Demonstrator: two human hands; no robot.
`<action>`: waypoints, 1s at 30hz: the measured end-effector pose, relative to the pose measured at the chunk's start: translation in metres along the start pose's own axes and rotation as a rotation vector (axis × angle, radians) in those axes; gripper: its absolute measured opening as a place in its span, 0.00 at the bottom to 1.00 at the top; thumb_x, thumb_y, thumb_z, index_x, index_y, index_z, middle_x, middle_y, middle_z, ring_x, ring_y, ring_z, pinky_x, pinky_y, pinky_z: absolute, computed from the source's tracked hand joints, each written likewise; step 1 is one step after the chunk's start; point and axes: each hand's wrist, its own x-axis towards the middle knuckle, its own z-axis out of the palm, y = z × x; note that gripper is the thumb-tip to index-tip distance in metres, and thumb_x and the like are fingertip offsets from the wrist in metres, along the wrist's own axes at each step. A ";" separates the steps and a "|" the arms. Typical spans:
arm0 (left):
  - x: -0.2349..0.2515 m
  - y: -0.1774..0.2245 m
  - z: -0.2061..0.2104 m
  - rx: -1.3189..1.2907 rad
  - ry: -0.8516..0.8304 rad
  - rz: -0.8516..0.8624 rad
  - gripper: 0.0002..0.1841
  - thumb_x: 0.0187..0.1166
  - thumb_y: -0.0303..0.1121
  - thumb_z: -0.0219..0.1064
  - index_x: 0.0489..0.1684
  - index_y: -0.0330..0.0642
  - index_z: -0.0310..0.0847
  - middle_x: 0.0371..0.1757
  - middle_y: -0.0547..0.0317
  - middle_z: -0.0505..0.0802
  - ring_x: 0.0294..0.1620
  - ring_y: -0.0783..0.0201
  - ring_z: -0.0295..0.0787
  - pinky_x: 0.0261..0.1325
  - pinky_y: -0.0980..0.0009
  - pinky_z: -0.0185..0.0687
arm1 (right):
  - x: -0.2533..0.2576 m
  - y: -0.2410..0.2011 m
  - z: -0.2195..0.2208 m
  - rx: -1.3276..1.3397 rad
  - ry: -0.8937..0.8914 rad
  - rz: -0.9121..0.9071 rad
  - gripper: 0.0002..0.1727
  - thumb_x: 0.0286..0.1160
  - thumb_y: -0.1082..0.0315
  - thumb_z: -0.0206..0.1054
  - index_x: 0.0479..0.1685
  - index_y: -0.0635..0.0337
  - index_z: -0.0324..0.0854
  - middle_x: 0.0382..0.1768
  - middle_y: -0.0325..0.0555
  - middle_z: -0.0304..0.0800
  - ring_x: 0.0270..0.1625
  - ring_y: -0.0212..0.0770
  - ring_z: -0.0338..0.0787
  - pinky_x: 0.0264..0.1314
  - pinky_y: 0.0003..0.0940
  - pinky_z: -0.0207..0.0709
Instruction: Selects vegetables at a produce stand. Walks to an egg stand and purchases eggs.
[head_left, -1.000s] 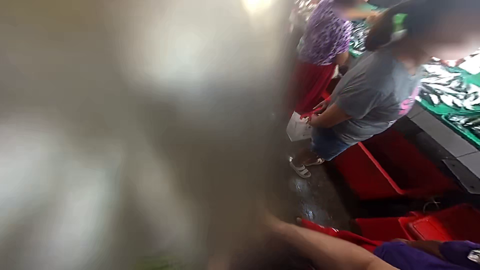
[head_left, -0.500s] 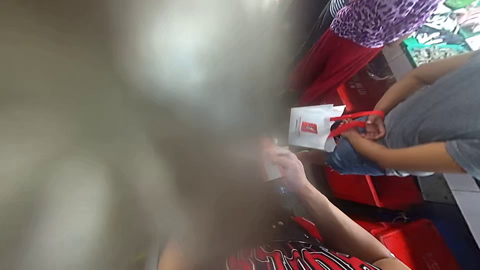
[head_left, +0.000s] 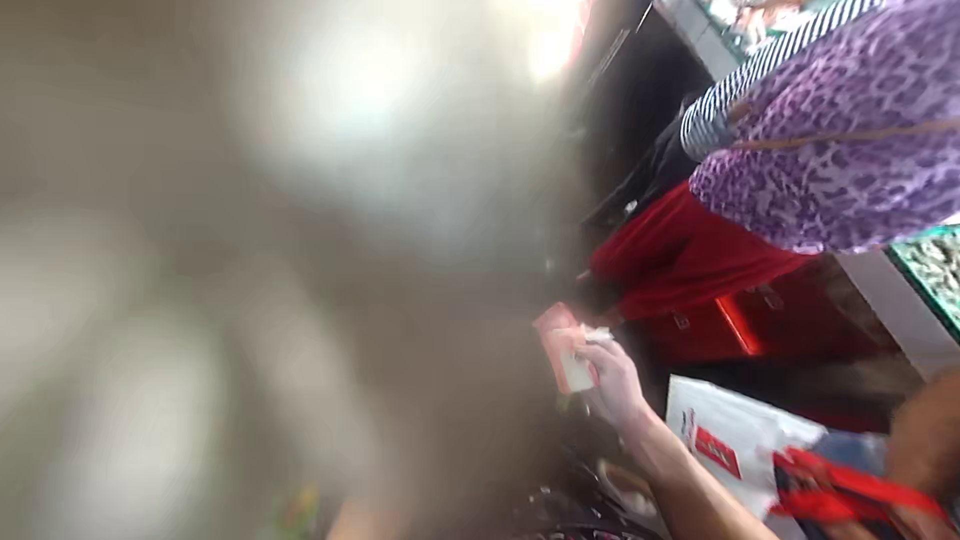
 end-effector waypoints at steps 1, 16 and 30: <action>0.029 0.013 0.002 0.080 0.073 -0.014 0.30 0.94 0.41 0.29 0.65 0.32 0.77 0.59 0.48 0.91 0.61 0.57 0.89 0.66 0.61 0.85 | 0.035 -0.011 0.004 -0.005 -0.053 -0.008 0.13 0.70 0.74 0.59 0.51 0.68 0.82 0.41 0.48 0.94 0.43 0.41 0.94 0.49 0.42 0.91; 0.477 0.118 0.014 1.057 -0.039 0.196 0.16 0.69 0.41 0.81 0.47 0.42 0.91 0.34 0.62 0.94 0.34 0.71 0.89 0.44 0.67 0.88 | 0.476 -0.142 0.101 -0.204 -0.444 -0.167 0.09 0.68 0.66 0.76 0.42 0.61 0.90 0.34 0.44 0.96 0.38 0.37 0.95 0.46 0.36 0.91; 0.943 0.373 0.016 0.289 0.527 0.419 0.15 0.93 0.34 0.51 0.46 0.32 0.81 0.09 0.66 0.73 0.06 0.74 0.66 0.10 0.78 0.63 | 0.850 -0.213 0.037 -0.278 -0.104 0.038 0.10 0.84 0.65 0.60 0.42 0.62 0.81 0.28 0.37 0.88 0.25 0.29 0.84 0.33 0.29 0.82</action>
